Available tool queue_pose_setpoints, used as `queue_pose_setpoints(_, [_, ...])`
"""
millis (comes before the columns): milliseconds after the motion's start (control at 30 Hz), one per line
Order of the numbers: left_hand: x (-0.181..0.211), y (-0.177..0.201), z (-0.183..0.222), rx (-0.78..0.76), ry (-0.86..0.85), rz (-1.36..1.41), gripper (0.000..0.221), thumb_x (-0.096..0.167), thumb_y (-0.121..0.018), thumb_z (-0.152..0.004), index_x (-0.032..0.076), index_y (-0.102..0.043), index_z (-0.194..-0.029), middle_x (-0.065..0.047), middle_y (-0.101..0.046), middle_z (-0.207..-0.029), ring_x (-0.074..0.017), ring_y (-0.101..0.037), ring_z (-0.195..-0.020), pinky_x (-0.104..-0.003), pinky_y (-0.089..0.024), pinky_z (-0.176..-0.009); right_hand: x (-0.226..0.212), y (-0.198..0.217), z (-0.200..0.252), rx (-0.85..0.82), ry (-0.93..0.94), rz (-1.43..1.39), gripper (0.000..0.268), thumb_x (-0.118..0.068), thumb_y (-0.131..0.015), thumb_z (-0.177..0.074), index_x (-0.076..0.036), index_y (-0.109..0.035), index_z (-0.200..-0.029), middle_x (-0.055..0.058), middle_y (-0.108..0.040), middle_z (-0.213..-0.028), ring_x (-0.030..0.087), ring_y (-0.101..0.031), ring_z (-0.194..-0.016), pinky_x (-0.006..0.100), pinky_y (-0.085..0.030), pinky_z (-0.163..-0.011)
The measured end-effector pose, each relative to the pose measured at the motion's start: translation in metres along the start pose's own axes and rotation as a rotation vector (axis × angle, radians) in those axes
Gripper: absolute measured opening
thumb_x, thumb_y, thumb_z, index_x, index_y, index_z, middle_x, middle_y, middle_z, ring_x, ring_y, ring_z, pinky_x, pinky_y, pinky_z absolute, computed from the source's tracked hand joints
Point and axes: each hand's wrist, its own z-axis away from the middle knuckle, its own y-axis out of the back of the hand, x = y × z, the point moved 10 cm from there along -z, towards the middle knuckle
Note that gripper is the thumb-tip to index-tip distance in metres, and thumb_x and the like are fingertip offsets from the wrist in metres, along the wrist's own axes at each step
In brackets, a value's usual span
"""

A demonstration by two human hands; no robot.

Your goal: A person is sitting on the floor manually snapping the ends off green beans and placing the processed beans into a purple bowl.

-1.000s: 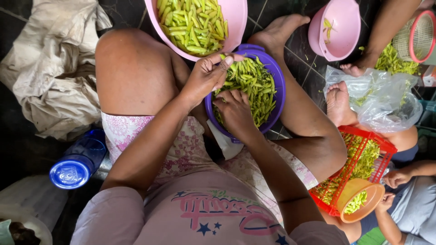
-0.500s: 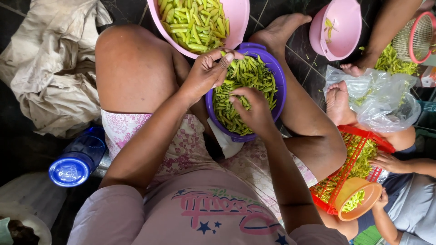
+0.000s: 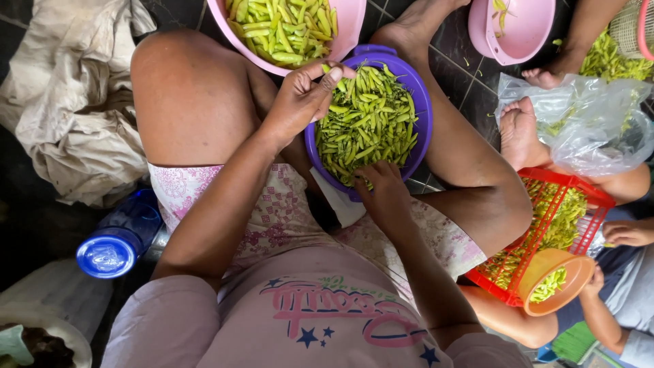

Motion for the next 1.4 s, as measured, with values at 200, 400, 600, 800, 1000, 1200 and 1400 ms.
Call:
queue_pose_setpoints(200, [-0.005, 0.003, 0.001, 0.014, 0.018, 0.003, 0.034, 0.031, -0.055, -0.110, 0.004, -0.069, -0.125, 0.007, -0.042, -0.054, -0.0036, -0.036, -0.045, -0.019, -0.035, -0.047, -0.005, 0.003, -0.004, 0.059, 0.033, 0.101, 0.011, -0.021, -0.076, -0.088, -0.014, -0.075, -0.096, 0.005, -0.062, -0.096, 0.028, -0.061, -0.093, 0.041, -0.050, -0.076])
queue_pose_setpoints(400, [-0.005, 0.004, -0.002, 0.001, -0.010, -0.011, 0.032, 0.028, -0.054, -0.111, 0.004, -0.068, -0.126, 0.007, -0.041, -0.054, -0.0040, -0.035, -0.044, -0.019, -0.035, -0.046, 0.007, 0.038, -0.001, -0.107, -0.187, -0.460, 0.025, -0.023, -0.073, -0.095, -0.004, -0.079, -0.109, 0.008, -0.068, -0.103, 0.018, -0.065, -0.087, 0.028, -0.050, -0.076])
queue_pose_setpoints(600, [-0.017, 0.006, -0.006, 0.025, -0.080, 0.062, 0.026, 0.016, -0.050, -0.114, -0.003, -0.066, -0.122, -0.001, -0.048, -0.042, -0.0040, -0.038, -0.034, -0.017, -0.034, -0.045, 0.024, 0.071, 0.015, 0.131, -0.104, -0.503, 0.013, -0.016, -0.079, -0.100, -0.005, -0.079, -0.108, 0.009, -0.072, -0.092, 0.020, -0.070, -0.090, 0.038, -0.057, -0.083])
queue_pose_setpoints(800, [-0.015, 0.007, -0.005, 0.037, -0.065, 0.028, 0.028, 0.016, -0.049, -0.114, -0.005, -0.066, -0.120, -0.002, -0.048, -0.043, -0.0046, -0.037, -0.034, -0.018, -0.034, -0.044, 0.035, 0.078, 0.016, 0.150, -0.136, -0.643, 0.011, -0.013, -0.073, -0.104, -0.003, -0.078, -0.106, 0.010, -0.071, -0.088, 0.016, -0.068, -0.088, 0.036, -0.055, -0.083])
queue_pose_setpoints(1000, [-0.018, 0.009, -0.005, 0.056, -0.041, -0.001, 0.029, 0.017, -0.051, -0.114, -0.005, -0.068, -0.119, -0.002, -0.047, -0.043, -0.0038, -0.037, -0.035, -0.017, -0.034, -0.044, 0.092, 0.068, 0.010, 0.122, -0.286, -0.602, 0.016, -0.018, -0.077, -0.103, -0.003, -0.077, -0.108, 0.013, -0.074, -0.091, 0.015, -0.062, -0.090, 0.039, -0.054, -0.088])
queue_pose_setpoints(1200, [-0.017, 0.008, -0.003, 0.052, -0.022, -0.055, 0.029, 0.016, -0.050, -0.114, -0.005, -0.068, -0.119, -0.002, -0.047, -0.043, -0.0047, -0.037, -0.035, -0.017, -0.034, -0.045, 0.223, 0.185, -0.042, 0.698, -0.123, -0.076, 0.020, -0.018, -0.080, -0.116, 0.000, -0.073, -0.116, 0.017, -0.064, -0.096, 0.035, -0.075, -0.086, 0.038, -0.064, -0.070])
queue_pose_setpoints(1400, [-0.015, 0.008, -0.006, 0.066, -0.014, -0.088, 0.028, 0.016, -0.050, -0.113, -0.004, -0.069, -0.117, -0.002, -0.047, -0.042, -0.0050, -0.037, -0.035, -0.018, -0.034, -0.044, 0.137, 0.160, -0.063, 0.565, 0.097, -0.319, 0.021, 0.002, -0.057, -0.114, 0.004, -0.075, -0.125, 0.014, -0.069, -0.084, 0.027, -0.070, -0.090, 0.040, -0.057, -0.096])
